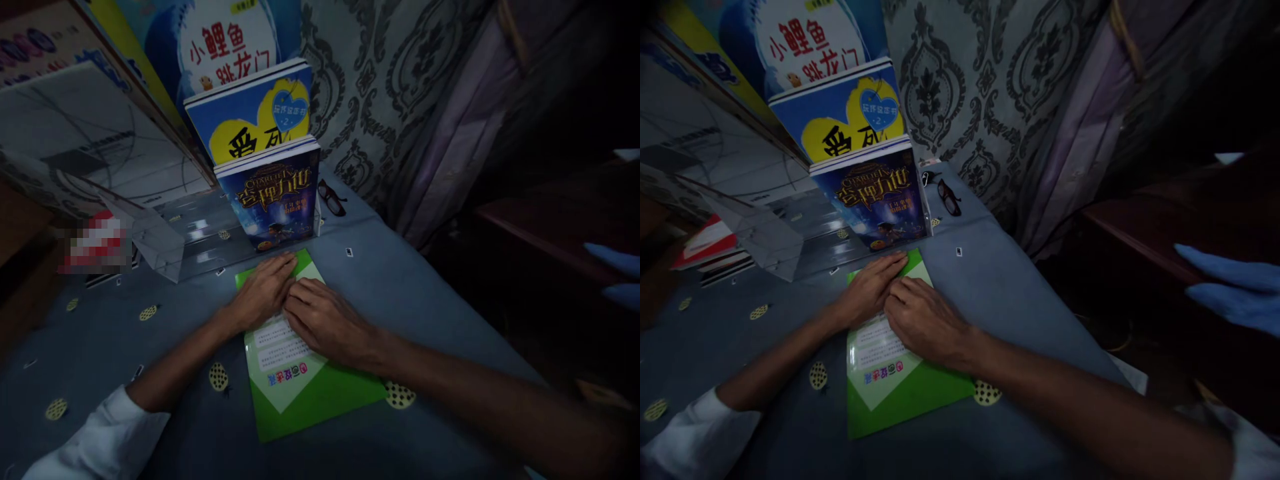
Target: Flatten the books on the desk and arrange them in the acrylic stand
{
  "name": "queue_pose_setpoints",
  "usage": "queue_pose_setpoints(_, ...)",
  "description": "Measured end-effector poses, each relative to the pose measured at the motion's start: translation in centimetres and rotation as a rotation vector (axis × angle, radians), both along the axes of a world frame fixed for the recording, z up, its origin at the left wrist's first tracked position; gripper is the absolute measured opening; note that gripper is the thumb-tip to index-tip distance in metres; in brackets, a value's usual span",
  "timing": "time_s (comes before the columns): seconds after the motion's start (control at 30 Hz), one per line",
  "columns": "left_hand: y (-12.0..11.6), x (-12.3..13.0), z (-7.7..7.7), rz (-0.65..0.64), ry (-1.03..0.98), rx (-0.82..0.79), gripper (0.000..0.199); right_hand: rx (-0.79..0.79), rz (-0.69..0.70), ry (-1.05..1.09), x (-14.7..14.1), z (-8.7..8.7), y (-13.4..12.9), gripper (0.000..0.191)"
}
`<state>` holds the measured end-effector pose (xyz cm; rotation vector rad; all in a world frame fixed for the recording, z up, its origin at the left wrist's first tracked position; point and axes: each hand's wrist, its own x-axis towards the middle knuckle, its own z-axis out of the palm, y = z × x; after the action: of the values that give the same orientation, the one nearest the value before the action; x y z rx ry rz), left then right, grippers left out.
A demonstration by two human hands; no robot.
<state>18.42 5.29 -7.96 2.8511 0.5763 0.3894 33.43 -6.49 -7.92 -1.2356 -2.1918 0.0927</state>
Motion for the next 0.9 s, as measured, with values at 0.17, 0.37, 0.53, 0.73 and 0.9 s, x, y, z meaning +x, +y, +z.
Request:
queue_pose_setpoints(0.17, 0.4, 1.6, -0.1, -0.059, -0.054, -0.091, 0.046, 0.016, -0.064, 0.101, 0.6, 0.0, 0.2, 0.025)
queue_pose_setpoints(0.37, 0.9, 1.3, -0.7, 0.078, -0.289, -0.146, 0.043, -0.007, -0.189, 0.019, 2.0, -1.3, 2.5, 0.035)
queue_pose_setpoints(0.53, 1.0, 1.0, -1.0, 0.125, -0.315, -0.154, 0.044, -0.104, -0.129, -0.095, 2.1, -1.7, 3.5, 0.046)
queue_pose_setpoints(0.73, 0.7, 1.2, -1.1, 0.066, -0.262, -0.123, 0.048, -0.148, -0.236, -0.091, 2.0, -0.9, 3.0, 0.051)
queue_pose_setpoints(0.9, 0.6, 1.4, -1.0, 0.042, -0.200, -0.115, 0.045, -0.163, -0.325, -0.078, 2.5, -1.4, 2.9, 0.057)
